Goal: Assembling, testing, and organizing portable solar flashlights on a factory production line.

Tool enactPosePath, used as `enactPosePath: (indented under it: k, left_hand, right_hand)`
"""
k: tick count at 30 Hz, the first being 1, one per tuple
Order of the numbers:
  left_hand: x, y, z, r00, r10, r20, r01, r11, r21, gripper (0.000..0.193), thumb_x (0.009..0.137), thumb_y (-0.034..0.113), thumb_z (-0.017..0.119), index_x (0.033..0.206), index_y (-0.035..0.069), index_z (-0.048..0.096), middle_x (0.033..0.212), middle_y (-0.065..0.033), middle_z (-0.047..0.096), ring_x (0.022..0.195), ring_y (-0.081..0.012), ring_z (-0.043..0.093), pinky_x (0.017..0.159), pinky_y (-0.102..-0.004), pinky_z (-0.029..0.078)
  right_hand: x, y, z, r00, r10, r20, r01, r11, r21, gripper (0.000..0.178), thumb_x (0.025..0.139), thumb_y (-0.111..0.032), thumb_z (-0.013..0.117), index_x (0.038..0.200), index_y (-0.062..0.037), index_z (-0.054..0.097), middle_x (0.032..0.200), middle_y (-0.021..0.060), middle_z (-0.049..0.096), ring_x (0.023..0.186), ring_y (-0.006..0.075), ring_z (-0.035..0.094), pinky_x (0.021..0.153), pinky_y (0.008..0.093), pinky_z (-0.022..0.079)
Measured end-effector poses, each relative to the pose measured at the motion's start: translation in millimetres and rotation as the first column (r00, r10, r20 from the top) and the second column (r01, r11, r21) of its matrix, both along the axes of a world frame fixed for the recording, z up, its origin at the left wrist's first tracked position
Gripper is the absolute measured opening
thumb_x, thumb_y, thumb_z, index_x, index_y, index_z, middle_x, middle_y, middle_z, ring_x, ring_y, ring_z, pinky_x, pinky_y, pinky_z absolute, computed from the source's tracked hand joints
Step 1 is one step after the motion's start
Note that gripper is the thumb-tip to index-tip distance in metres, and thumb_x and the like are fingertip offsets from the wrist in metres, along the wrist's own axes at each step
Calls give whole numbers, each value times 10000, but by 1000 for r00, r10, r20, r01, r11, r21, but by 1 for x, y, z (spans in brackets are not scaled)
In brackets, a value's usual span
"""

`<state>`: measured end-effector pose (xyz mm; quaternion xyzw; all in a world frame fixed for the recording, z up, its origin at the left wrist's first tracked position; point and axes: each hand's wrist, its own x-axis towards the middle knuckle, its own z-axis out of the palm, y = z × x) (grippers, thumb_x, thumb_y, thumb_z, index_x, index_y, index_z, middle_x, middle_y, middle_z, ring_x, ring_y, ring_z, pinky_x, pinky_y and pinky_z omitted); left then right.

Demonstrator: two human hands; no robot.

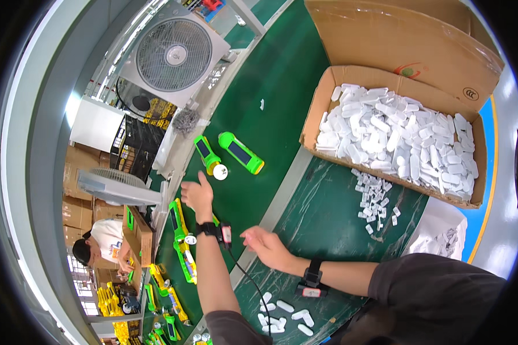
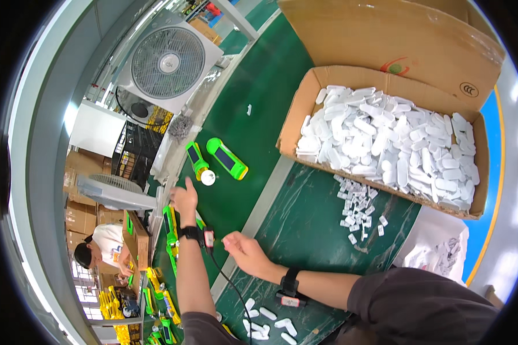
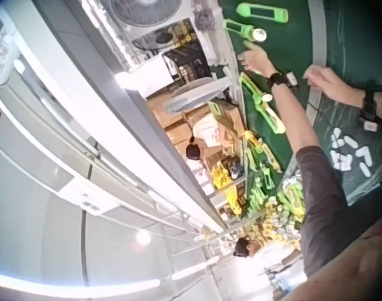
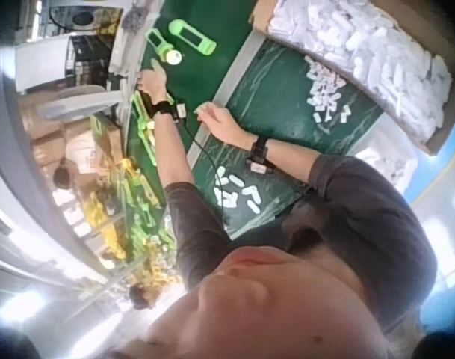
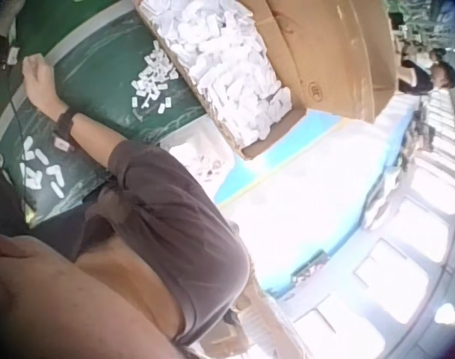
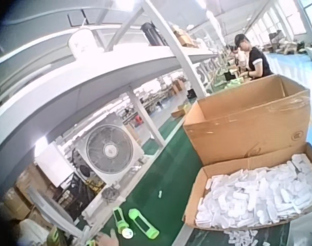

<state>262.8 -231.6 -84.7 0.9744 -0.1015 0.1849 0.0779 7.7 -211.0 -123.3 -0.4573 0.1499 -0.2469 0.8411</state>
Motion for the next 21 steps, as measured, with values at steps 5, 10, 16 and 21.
enactPosePath:
  k: [5, 10, 16, 21]
  left_hand:
    - [48, -69, 9, 916, -95, -391, 65, 994, -91, 778, 693, 426, 725, 1202, -71, 407, 1209, -267, 552, 1146, -399, 536, 970, -460, 439]
    - [47, -91, -8, 925, 141, -353, -134, 990, 44, 596, 713, 186, 690, 1217, -37, 462, 1194, -185, 599, 1061, -332, 616, 909, -387, 505]
    - [18, -29, 30, 827, -316, -464, 293, 948, -124, 407, 710, 290, 631, 824, -100, 606, 849, -306, 631, 873, -406, 645, 781, -447, 491]
    - [-45, 68, 76, 724, -544, -424, 536, 831, -151, 459, 765, 238, 624, 1044, -94, 474, 903, -278, 607, 887, -414, 614, 766, -438, 481]
  right_hand:
    - [-3, 14, -1, 998, 42, 36, -43, 999, 16, 255, 974, -248, 495, 1012, -2, 548, 743, 29, 570, 654, 80, 509, 598, 256, 439]
    - [1, 7, -2, 999, 52, 7, -52, 990, 132, 254, 970, -231, 499, 1033, 10, 548, 835, 65, 620, 742, 107, 594, 687, 266, 488]
    - [3, -9, -3, 1000, 14, 1, -14, 994, 104, 234, 950, -175, 533, 1078, 21, 544, 895, 73, 634, 779, 111, 605, 719, 258, 497]
    - [3, -28, -1, 992, 76, 101, -104, 943, 316, 322, 959, -230, 520, 1202, -26, 464, 1050, 107, 577, 897, 163, 595, 777, 287, 494]
